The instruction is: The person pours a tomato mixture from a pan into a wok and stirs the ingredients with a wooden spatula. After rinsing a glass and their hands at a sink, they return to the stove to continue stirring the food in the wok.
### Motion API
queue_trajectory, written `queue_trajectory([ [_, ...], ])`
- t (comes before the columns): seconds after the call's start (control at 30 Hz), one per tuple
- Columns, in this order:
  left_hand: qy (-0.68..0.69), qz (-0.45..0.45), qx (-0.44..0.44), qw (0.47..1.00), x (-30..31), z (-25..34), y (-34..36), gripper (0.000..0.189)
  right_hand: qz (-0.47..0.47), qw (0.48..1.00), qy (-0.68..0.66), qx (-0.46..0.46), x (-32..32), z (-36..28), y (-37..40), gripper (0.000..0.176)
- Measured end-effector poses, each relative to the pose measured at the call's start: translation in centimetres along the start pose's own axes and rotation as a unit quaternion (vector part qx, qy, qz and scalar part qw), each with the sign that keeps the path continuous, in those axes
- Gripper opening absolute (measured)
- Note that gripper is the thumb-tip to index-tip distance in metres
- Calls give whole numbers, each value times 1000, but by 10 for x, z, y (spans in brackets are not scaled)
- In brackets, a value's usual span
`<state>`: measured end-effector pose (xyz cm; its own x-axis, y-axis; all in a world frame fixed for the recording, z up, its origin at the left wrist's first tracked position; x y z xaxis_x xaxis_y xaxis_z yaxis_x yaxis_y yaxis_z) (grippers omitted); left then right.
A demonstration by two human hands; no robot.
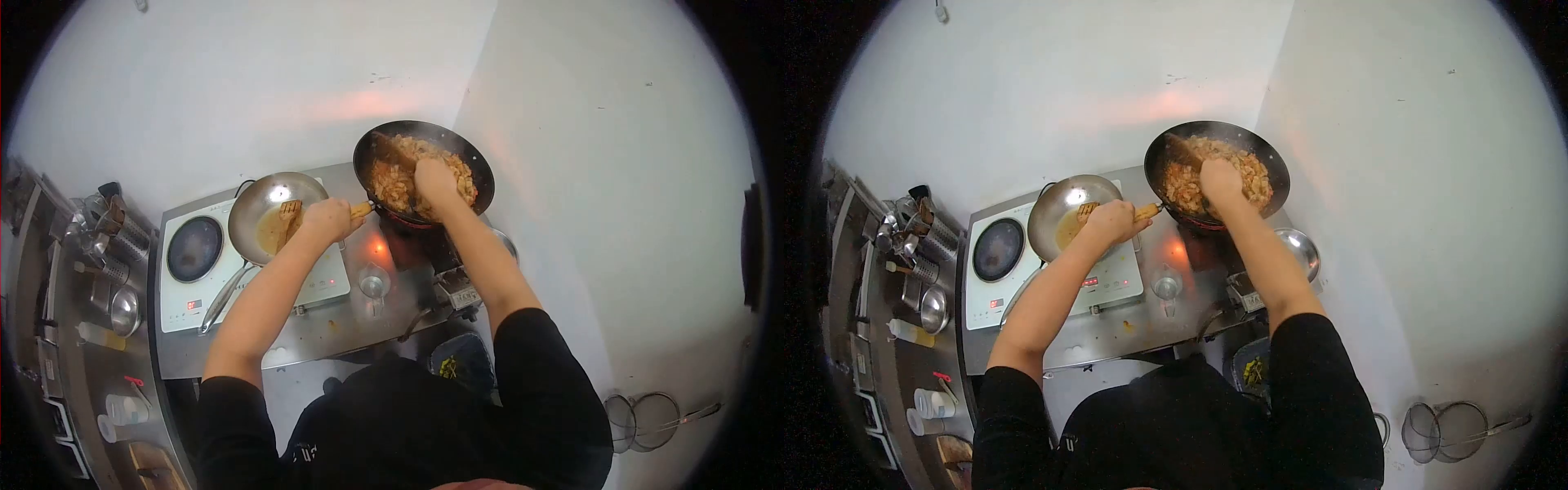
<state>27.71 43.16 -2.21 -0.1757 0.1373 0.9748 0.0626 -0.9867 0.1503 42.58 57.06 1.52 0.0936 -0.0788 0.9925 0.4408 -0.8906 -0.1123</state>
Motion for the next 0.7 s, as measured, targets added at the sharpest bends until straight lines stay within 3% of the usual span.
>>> queue_trajectory([
  [0.07, 6, -9, 1, 1000, 1, 3, 3, 56, 1, 999, 32, -7, 3, 24, -23, 23],
  [0.2, 8, 29, -10, 1000, 4, -4, 0, 54, -6, 995, 81, 55, 76, 16, 61, 20],
  [0.3, 8, 5, -12, 1000, 3, -4, -1, 54, -71, 983, 131, 107, 64, -12, 109, 17],
  [0.37, -7, -20, -3, 1000, 6, -1, 1, 53, -74, 979, 152, 115, 33, -30, 96, 17],
  [0.47, -23, -40, 14, 999, -3, 1, 3, 53, -33, 985, 157, 69, -4, 1, 19, 18],
  [0.53, -27, -29, 22, 999, -1, -3, 3, 54, -27, 988, 149, 15, 19, 30, 2, 18],
  [0.7, -7, 10, -3, 1000, 0, -3, -2, 56, -3, 980, 198, 14, 86, 61, 9, 18],
])
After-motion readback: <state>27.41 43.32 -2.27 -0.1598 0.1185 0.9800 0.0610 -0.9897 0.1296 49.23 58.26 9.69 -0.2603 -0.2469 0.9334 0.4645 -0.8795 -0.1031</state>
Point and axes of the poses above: each hand's wrist, its own y-axis away from the middle knuckle, its own x-axis out of the back of the hand, z = x × y, the point moved 9 cm from there along -y, towards the middle knuckle, and after that the axes turned 5 degrees about -z, right-handed, at the moved point
